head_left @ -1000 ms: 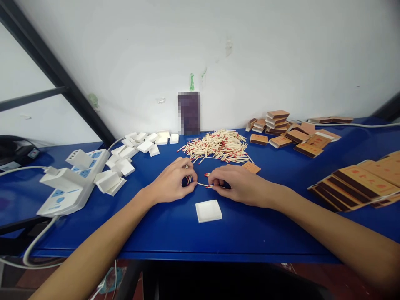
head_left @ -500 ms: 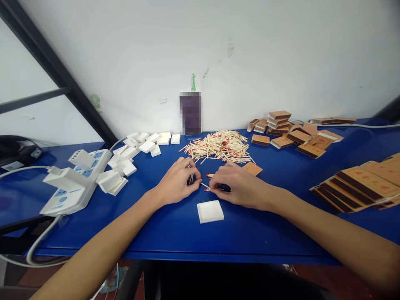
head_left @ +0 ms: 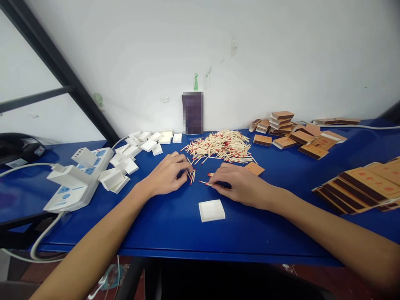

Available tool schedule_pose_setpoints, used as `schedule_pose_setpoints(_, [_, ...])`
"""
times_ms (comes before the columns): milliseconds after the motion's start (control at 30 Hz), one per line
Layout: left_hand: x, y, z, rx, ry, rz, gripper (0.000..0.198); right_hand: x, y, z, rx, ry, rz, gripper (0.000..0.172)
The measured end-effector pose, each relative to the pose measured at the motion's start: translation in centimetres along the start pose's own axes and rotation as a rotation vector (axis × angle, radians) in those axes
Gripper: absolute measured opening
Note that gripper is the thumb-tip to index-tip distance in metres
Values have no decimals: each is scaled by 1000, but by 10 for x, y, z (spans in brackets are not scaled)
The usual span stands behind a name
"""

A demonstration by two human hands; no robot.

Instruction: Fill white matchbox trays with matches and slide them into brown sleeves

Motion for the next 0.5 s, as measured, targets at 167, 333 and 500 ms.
schedule_pose_setpoints(167, [-1, 2, 2, -53, 7, -22, 20, 1, 0, -1, 15, 17, -14, 15])
schedule_pose_setpoints(333, [-3, 2, 7, -56, -6, -18, 19, 2, 2, 1, -18, 24, -35, 12])
schedule_pose_setpoints(500, [-3, 1, 13, -82, -24, -36, 23, 2, 3, 5, -86, 9, -24, 15])
Point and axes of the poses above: each hand's wrist, its own y-axis away from the middle knuckle, its own x-axis out of the back of the hand, z = x × y, the point moved 7 cm from there along -y, towards the middle knuckle, and after that the axes turned 4 degrees about y, right-handed, at the moved point
